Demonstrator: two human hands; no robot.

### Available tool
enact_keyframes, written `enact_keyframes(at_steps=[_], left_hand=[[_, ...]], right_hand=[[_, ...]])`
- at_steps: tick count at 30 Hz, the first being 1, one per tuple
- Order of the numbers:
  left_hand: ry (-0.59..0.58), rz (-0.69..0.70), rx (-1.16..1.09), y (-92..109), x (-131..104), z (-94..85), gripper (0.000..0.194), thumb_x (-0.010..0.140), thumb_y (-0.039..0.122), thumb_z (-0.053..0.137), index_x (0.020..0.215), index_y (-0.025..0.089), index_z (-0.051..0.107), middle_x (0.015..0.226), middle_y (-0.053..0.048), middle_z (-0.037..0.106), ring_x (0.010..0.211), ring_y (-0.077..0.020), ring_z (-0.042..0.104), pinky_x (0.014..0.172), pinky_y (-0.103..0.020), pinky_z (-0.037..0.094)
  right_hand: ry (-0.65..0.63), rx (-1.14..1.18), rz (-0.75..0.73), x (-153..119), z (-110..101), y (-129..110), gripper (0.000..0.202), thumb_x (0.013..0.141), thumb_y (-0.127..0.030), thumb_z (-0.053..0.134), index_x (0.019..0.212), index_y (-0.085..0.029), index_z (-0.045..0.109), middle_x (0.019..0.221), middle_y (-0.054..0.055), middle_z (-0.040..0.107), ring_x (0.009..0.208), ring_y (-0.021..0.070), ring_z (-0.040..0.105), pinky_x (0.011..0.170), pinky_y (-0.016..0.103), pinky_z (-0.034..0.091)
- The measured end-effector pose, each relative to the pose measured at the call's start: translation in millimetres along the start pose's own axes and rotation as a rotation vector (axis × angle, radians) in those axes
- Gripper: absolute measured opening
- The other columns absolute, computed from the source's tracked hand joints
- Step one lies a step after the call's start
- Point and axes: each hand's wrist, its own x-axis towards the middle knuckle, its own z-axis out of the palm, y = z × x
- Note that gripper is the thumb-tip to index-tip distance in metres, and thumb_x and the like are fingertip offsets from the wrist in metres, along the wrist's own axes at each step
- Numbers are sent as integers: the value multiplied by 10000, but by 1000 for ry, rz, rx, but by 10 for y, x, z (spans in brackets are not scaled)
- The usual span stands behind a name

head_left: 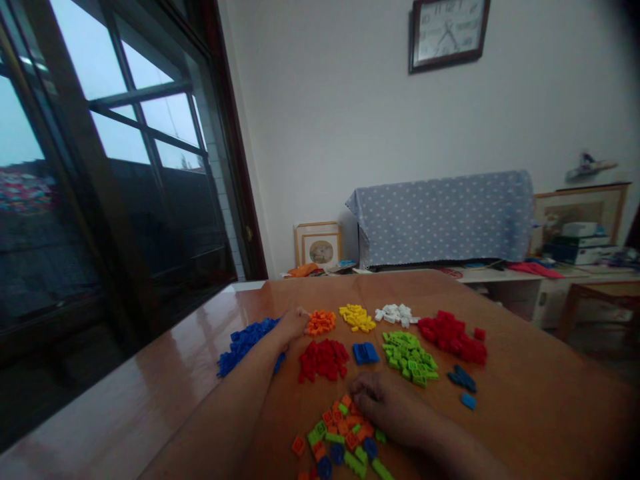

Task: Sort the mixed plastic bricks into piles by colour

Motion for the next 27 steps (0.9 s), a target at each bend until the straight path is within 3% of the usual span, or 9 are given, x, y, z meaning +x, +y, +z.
enact_keyframes(at_steps=[5, 11, 13, 19, 27], left_hand=[[148, 50, -199, 88, -262, -113, 175, 838, 341, 462, 832, 175, 519, 807, -23, 637, 735, -142, 619, 639, -221, 467], [155, 46, -318, 83, -762, -197, 248, 821, 412, 498, 883, 176, 547, 845, -31, 659, 735, -135, 627, 647, -221, 467], [83, 57, -342, 71, -950, -195, 246, 813, 399, 514, 891, 170, 558, 840, -33, 658, 741, -133, 621, 654, -219, 458], [-308, 122, -269, -38, -1297, -124, 274, 793, 378, 549, 943, 151, 586, 821, -29, 663, 694, -127, 589, 646, -228, 431], [-434, 263, 63, -245, -1375, -163, 243, 775, 268, 512, 958, 175, 641, 813, -7, 647, 704, -146, 582, 566, -208, 379]], right_hand=[[-3, 9, -17, -2, -1, 16, 181, 840, -255, 504, 892, -214, 673, 807, 0, 669, 711, 145, 547, 609, 218, 323], [8, 32, -24, -2, 19, 36, 172, 838, -262, 516, 887, -208, 672, 785, 2, 670, 697, 145, 542, 616, 220, 330], [6, 47, -36, 0, 30, 40, 172, 838, -266, 519, 883, -207, 674, 783, 1, 672, 695, 145, 544, 614, 219, 334], [1, 95, -108, -12, 29, 51, 189, 861, -252, 488, 837, -190, 664, 744, -10, 643, 660, 135, 533, 592, 216, 352], [52, 170, -98, -5, 58, 118, 229, 902, -330, 495, 858, -178, 661, 784, 5, 629, 717, 145, 547, 641, 228, 401]])
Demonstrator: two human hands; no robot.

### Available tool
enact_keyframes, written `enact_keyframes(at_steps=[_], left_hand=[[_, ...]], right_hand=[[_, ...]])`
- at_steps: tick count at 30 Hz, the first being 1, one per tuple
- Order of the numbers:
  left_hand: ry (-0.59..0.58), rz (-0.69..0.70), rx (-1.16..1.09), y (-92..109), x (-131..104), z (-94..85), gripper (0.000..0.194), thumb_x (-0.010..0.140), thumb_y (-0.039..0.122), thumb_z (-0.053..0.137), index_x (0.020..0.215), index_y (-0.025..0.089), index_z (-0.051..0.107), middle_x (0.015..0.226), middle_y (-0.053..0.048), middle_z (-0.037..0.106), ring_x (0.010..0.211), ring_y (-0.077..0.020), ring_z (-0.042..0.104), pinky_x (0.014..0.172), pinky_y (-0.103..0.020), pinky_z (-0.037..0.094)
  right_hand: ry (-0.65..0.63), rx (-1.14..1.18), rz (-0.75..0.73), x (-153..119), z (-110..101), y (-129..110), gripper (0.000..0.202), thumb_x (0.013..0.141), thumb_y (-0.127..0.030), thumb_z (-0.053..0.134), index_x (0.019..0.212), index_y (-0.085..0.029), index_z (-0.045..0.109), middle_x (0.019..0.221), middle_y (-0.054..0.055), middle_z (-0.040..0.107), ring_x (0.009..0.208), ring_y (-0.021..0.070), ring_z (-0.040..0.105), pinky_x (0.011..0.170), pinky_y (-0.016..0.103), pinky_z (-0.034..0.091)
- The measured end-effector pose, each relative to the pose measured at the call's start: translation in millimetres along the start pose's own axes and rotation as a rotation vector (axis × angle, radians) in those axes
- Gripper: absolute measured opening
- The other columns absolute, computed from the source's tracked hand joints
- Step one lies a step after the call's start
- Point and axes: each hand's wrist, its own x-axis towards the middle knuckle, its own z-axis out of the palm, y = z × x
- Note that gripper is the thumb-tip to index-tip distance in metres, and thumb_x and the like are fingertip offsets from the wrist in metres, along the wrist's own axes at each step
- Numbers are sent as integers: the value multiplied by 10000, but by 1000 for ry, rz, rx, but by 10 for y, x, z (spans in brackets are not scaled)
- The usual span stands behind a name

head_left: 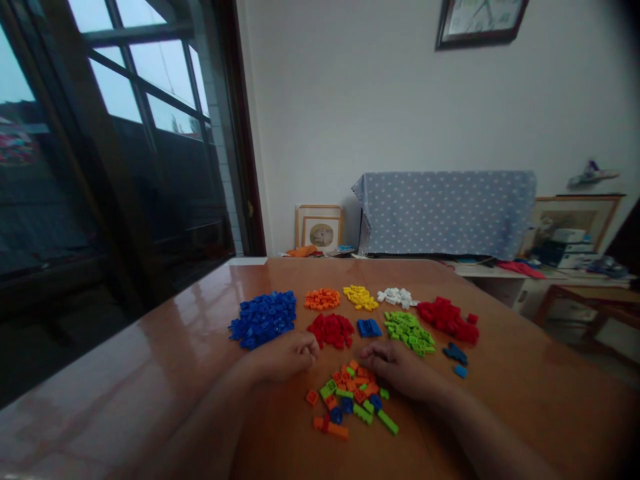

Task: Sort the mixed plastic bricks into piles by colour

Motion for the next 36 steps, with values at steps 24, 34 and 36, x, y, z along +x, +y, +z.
enact_keyframes(at_steps=[24, 34, 36], left_hand=[[-124, 52, 52, 86, -84, 72, 137, 670, 290, 642, 786, 221, 668, 696, 11, 622, 586, -139, 512, 494, -220, 324], [126, -53, -570, 64, 152, 173, 267, 675, 238, 630, 919, 164, 551, 713, 0, 634, 625, -128, 584, 567, -223, 399], [109, -56, -679, 88, 156, 173, 313, 664, 246, 669, 929, 163, 523, 732, -9, 649, 631, -133, 607, 585, -236, 426]], right_hand=[[29, 16, 120, 23, 103, -40, 326, 899, -486, 490, 843, -190, 614, 724, -7, 575, 662, 143, 500, 589, 238, 386], [81, -223, 31, 26, 167, -405, 301, 902, -312, 477, 1138, -226, 643, 891, 31, 671, 772, 180, 600, 668, 265, 430], [80, -237, 8, 30, 190, -537, 341, 875, -265, 504, 1190, -234, 630, 923, 40, 678, 788, 183, 605, 676, 263, 434]])
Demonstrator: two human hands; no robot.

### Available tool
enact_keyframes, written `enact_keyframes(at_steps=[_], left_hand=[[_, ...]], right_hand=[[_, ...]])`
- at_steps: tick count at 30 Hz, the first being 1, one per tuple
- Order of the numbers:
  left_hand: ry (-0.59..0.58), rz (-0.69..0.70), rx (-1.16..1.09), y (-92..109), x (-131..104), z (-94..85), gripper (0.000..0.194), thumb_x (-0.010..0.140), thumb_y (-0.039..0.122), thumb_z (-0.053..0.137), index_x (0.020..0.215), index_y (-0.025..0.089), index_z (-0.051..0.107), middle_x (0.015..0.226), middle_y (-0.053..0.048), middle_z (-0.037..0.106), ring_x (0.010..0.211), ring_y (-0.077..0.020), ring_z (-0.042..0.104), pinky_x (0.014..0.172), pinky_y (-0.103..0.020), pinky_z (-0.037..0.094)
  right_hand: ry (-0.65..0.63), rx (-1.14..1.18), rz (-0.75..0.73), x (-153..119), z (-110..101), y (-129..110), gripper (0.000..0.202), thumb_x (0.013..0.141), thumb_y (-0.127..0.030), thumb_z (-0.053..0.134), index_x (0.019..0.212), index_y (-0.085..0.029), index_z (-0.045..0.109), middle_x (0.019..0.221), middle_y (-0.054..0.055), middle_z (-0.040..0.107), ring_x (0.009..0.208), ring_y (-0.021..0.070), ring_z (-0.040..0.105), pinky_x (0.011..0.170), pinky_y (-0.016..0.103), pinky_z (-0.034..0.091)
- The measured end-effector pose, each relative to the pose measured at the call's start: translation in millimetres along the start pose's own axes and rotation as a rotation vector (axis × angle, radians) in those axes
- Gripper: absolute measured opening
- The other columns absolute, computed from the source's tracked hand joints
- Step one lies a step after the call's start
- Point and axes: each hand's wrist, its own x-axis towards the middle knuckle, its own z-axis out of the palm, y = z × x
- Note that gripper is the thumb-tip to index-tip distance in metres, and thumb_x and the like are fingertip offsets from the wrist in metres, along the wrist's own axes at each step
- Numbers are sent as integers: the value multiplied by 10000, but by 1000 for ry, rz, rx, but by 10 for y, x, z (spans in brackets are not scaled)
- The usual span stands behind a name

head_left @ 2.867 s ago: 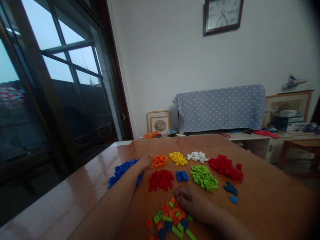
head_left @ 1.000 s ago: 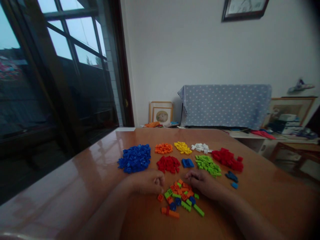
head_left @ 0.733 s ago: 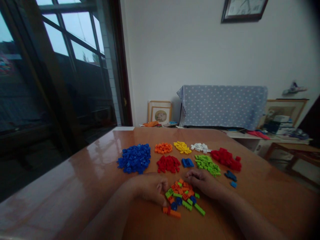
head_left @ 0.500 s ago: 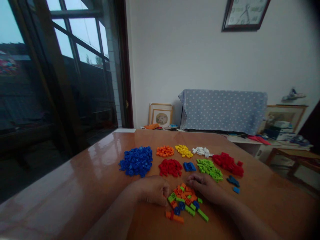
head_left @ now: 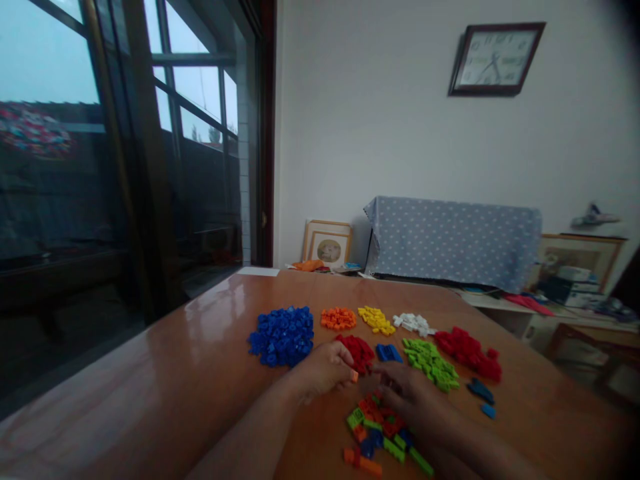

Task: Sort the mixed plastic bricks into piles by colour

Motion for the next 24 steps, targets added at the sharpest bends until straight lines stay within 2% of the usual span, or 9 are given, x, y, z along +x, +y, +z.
enact_keyframes(at_steps=[6, 11, 16, 21, 24], left_hand=[[-27, 2, -185, 21, 5, -11, 402, 644, 228, 720, 985, 157, 519, 776, -21, 666, 647, -127, 637, 600, -231, 441], [-14, 10, -205, 26, 18, -15, 373, 634, 138, 661, 981, 146, 525, 734, -16, 670, 623, -128, 625, 587, -229, 429], [-20, 14, -234, 10, 47, -5, 365, 643, 164, 683, 968, 150, 518, 719, -13, 674, 593, -113, 602, 580, -221, 417], [131, -3, -229, 26, 63, -44, 341, 689, 221, 672, 991, 148, 532, 765, -32, 678, 647, -122, 621, 601, -223, 426], [253, -1, -240, 47, 71, -132, 301, 694, 255, 665, 953, 147, 555, 803, -43, 682, 663, -114, 615, 605, -215, 428]], right_hand=[[6, 62, -27, 87, 9, -260, 420, 829, -209, 558, 1248, -219, 583, 958, 45, 677, 779, 163, 610, 663, 237, 437], [22, 56, -37, 229, 72, -311, 242, 833, -227, 559, 1058, -214, 647, 868, 25, 678, 741, 156, 594, 619, 226, 400], [-1, 15, -61, 346, 103, -345, 173, 824, -202, 544, 921, -214, 686, 823, 15, 688, 719, 151, 593, 630, 227, 395], [30, 13, -96, 537, 94, -208, 162, 833, -219, 543, 886, -196, 695, 829, 21, 701, 754, 156, 609, 663, 227, 413], [60, 3, -6, 775, 44, -3, 208, 847, -247, 528, 948, -181, 698, 804, 19, 704, 700, 148, 603, 627, 225, 410]])
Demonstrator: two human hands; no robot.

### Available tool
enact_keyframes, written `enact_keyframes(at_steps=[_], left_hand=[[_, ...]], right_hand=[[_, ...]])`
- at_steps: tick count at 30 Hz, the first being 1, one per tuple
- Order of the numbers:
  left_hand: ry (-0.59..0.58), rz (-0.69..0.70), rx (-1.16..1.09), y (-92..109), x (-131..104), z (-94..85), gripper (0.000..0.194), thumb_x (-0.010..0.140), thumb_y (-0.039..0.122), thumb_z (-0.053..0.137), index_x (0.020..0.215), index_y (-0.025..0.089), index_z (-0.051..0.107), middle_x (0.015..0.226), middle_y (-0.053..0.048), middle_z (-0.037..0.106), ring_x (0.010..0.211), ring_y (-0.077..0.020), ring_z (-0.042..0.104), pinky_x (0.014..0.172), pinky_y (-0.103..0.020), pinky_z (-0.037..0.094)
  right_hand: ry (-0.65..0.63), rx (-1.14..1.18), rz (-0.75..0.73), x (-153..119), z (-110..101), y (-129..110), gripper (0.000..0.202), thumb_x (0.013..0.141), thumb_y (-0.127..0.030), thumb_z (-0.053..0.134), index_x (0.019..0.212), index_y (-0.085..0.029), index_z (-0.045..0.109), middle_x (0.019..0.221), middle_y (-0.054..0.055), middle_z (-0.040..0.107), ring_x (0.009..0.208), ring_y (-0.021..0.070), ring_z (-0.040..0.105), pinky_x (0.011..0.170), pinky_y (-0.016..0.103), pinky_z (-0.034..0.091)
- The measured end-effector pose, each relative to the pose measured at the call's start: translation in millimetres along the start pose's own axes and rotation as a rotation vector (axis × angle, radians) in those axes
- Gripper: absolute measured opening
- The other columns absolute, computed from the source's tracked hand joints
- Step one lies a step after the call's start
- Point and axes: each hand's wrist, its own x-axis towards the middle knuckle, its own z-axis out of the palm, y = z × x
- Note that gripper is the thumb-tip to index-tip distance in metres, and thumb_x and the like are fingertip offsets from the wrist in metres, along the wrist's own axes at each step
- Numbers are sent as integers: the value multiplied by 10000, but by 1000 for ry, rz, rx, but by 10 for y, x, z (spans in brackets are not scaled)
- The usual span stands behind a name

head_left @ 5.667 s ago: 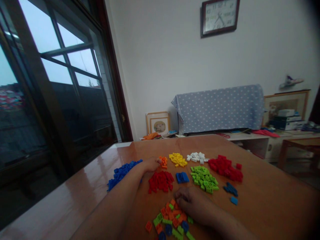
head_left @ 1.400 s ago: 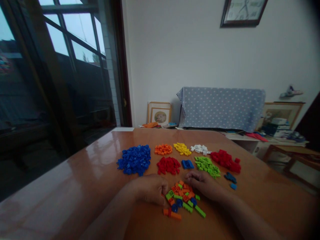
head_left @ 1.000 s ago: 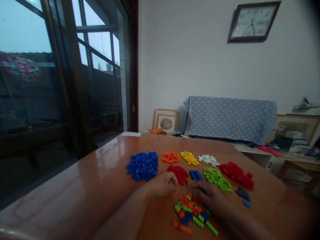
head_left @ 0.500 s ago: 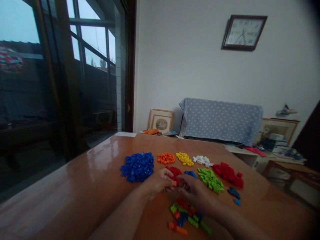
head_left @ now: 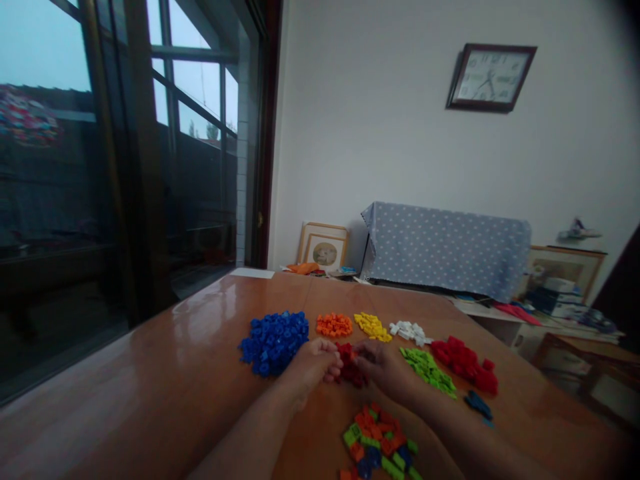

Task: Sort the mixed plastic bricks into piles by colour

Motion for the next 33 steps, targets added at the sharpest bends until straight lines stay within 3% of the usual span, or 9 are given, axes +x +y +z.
enact_keyframes(at_steps=[2, 6, 12, 18, 21, 33], left_hand=[[55, 25, -3, 20, 28, -62, 281, 704, 289, 655, 929, 147, 565, 824, -50, 684, 662, -110, 608, 603, -213, 428], [131, 36, -1, 40, 76, -143, 288, 720, 330, 632, 938, 154, 567, 855, -55, 690, 661, -106, 602, 609, -214, 431], [138, 10, 28, 40, 102, -151, 254, 752, 326, 598, 939, 158, 561, 873, -60, 698, 663, -105, 593, 602, -209, 420], [144, 5, 25, 42, 111, -166, 239, 768, 318, 585, 939, 155, 553, 884, -69, 697, 661, -101, 588, 594, -203, 398], [157, 14, 33, 59, 100, -177, 236, 769, 320, 580, 936, 154, 556, 882, -68, 691, 675, -106, 588, 600, -207, 398], [159, 32, 59, 79, 76, -157, 264, 759, 352, 581, 933, 156, 560, 873, -70, 686, 680, -118, 588, 617, -228, 394]], right_hand=[[52, -106, 98, 202, -41, 152, 234, 836, -247, 533, 989, -182, 699, 814, 13, 705, 713, 148, 604, 635, 227, 406], [50, -176, 187, 598, -93, 395, 193, 787, -203, 560, 887, -156, 718, 754, 23, 691, 701, 152, 589, 612, 229, 379], [18, -243, 302, 945, 22, 578, 123, 700, -134, 603, 721, -183, 713, 636, 10, 660, 642, 143, 567, 568, 220, 335], [88, -259, 364, 1097, 109, 692, 287, 702, -96, 584, 947, -176, 711, 849, 78, 725, 779, 194, 633, 622, 246, 367], [104, -235, 399, 1136, 133, 741, 322, 729, -107, 571, 1025, -169, 681, 840, 90, 727, 762, 195, 647, 621, 251, 379], [82, -30, 431, 1181, 230, 798, 173, 721, -96, 598, 870, -163, 654, 668, 32, 681, 615, 144, 630, 556, 205, 387]])
